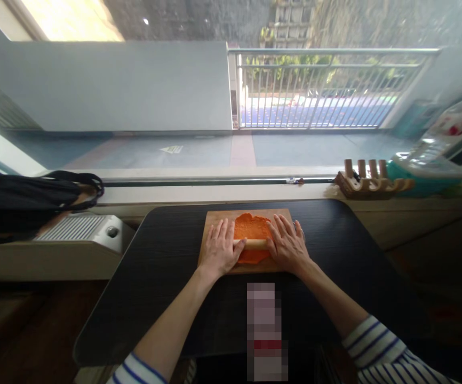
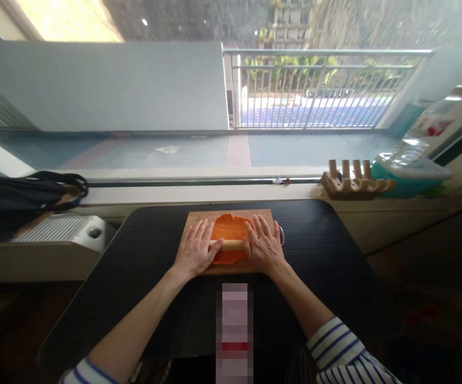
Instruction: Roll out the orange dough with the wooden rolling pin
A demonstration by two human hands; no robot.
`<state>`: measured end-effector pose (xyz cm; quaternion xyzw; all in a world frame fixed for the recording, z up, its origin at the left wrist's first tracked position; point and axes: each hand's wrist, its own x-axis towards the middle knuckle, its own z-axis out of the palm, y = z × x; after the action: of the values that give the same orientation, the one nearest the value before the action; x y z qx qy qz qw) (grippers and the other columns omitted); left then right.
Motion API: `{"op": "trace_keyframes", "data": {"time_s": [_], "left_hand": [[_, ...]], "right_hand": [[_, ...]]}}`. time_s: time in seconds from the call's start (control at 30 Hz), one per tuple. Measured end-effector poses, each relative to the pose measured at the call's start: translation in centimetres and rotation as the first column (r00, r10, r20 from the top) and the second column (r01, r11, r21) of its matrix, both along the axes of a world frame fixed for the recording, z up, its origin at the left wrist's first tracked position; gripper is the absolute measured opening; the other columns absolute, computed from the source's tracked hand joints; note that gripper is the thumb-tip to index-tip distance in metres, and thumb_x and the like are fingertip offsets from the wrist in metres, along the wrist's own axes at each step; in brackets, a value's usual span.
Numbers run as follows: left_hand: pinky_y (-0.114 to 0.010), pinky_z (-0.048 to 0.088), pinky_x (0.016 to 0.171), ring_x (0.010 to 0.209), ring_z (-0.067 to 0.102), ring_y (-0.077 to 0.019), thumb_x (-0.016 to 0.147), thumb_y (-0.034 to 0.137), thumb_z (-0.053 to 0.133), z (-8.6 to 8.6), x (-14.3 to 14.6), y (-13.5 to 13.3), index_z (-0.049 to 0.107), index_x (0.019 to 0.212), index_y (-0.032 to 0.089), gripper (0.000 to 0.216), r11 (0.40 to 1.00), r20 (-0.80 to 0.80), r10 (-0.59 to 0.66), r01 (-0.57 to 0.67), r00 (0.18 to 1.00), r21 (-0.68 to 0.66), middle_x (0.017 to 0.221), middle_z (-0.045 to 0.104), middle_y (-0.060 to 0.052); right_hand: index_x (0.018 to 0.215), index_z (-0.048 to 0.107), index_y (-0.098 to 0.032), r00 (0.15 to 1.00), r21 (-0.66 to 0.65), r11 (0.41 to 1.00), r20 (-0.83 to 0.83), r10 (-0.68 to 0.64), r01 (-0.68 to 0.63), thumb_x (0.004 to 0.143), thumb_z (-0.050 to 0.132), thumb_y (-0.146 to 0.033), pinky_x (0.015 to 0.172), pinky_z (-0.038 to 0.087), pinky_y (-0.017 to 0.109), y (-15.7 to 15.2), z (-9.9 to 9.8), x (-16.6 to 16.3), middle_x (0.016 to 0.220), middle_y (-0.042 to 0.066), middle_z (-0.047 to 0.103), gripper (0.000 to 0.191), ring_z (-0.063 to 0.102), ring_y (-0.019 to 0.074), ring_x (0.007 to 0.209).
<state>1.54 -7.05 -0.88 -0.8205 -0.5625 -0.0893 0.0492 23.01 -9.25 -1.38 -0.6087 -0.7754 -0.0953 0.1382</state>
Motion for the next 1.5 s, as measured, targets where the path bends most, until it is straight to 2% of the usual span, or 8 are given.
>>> {"op": "trace_keyframes", "data": {"time_s": [0.13,0.33,0.5,0.73,0.9,1.03,1.3,1.5], "left_hand": [[-0.046,0.025,0.113,0.136,0.032,-0.0282,0.093,0.055,0.025,-0.6,-0.4,-1.2,0.04,0.138,0.006,0.068,0.999,0.015,-0.034,0.033,0.999,0.043,0.144,0.04,-0.018],[-0.047,0.029,0.111,0.131,0.04,-0.0285,0.094,0.054,0.026,-1.6,-1.7,-2.8,0.044,0.134,0.005,0.066,0.981,0.032,-0.13,0.124,0.991,0.148,0.14,0.046,-0.02],[-0.044,0.038,0.106,0.127,0.047,-0.0249,0.095,0.049,0.029,-1.7,-3.1,-3.1,0.049,0.129,0.01,0.055,0.963,0.059,-0.232,0.221,0.971,0.154,0.134,0.053,-0.016],[-0.039,0.047,0.096,0.115,0.057,-0.0234,0.095,0.043,0.036,-1.1,-3.4,-3.3,0.058,0.117,0.012,0.044,0.956,0.111,-0.274,0.257,0.955,0.144,0.122,0.063,-0.014],[-0.041,0.049,0.091,0.112,0.059,-0.0246,0.095,0.04,0.039,-0.6,-2.9,-3.6,0.059,0.115,0.013,0.039,0.951,0.155,-0.289,0.265,0.945,0.161,0.12,0.064,-0.014],[-0.041,0.05,0.089,0.111,0.059,-0.0243,0.095,0.042,0.037,-0.8,-2.6,-3.5,0.06,0.114,0.015,0.04,0.949,0.164,-0.294,0.267,0.942,0.166,0.119,0.064,-0.013],[-0.044,0.042,0.102,0.125,0.048,-0.0272,0.096,0.041,0.034,-2.0,-2.1,-3.2,0.054,0.124,0.01,0.047,0.947,0.134,-0.263,0.229,0.956,0.224,0.131,0.056,-0.015],[-0.047,0.037,0.106,0.128,0.044,-0.0276,0.096,0.044,0.029,-1.7,-1.7,-2.4,0.051,0.128,0.009,0.052,0.963,0.122,-0.228,0.205,0.966,0.177,0.132,0.055,-0.015]], "right_hand": [[0.132,0.05,-0.016,0.998,0.054,0.997,-0.016,0.059,-0.058,0.096,0.033,-0.034,0.11,0.013,0.056,-1.3,-0.3,0.1,0.146,0.013,0.039,0.044,0.029,0.027,0.136],[0.123,0.055,-0.015,0.975,0.128,0.97,-0.053,0.215,-0.206,0.096,0.038,-0.034,0.111,0.016,0.051,-3.3,-0.7,0.9,0.139,0.012,0.049,0.037,0.036,0.0249,0.133],[0.118,0.057,-0.018,0.958,0.171,0.952,-0.088,0.272,-0.255,0.096,0.042,-0.03,0.112,0.016,0.047,-3.8,-1.4,1.3,0.129,0.01,0.058,0.029,0.044,0.022,0.127],[0.115,0.056,-0.021,0.949,0.141,0.95,-0.114,0.295,-0.279,0.096,0.045,-0.028,0.113,0.009,0.05,-3.4,-1.3,1.5,0.124,0.006,0.063,0.024,0.046,0.0213,0.126],[0.115,0.057,-0.022,0.946,0.126,0.947,-0.101,0.309,-0.296,0.096,0.045,-0.031,0.113,0.008,0.051,-3.2,-0.6,2.1,0.122,0.006,0.063,0.024,0.047,0.021,0.125],[0.115,0.057,-0.023,0.947,0.1,0.948,-0.082,0.311,-0.303,0.096,0.043,-0.03,0.113,0.008,0.051,-3.2,-0.5,2.6,0.123,0.006,0.063,0.024,0.046,0.0211,0.126],[0.121,0.055,-0.02,0.972,0.023,0.973,-0.04,0.231,-0.23,0.096,0.039,-0.033,0.112,0.009,0.053,-3.1,-0.1,2.2,0.136,0.01,0.052,0.032,0.037,0.0243,0.132],[0.124,0.054,-0.019,0.978,0.001,0.978,-0.011,0.208,-0.208,0.096,0.038,-0.037,0.111,0.009,0.056,-2.4,0.2,2.1,0.141,0.01,0.047,0.037,0.032,0.0264,0.134]]}}
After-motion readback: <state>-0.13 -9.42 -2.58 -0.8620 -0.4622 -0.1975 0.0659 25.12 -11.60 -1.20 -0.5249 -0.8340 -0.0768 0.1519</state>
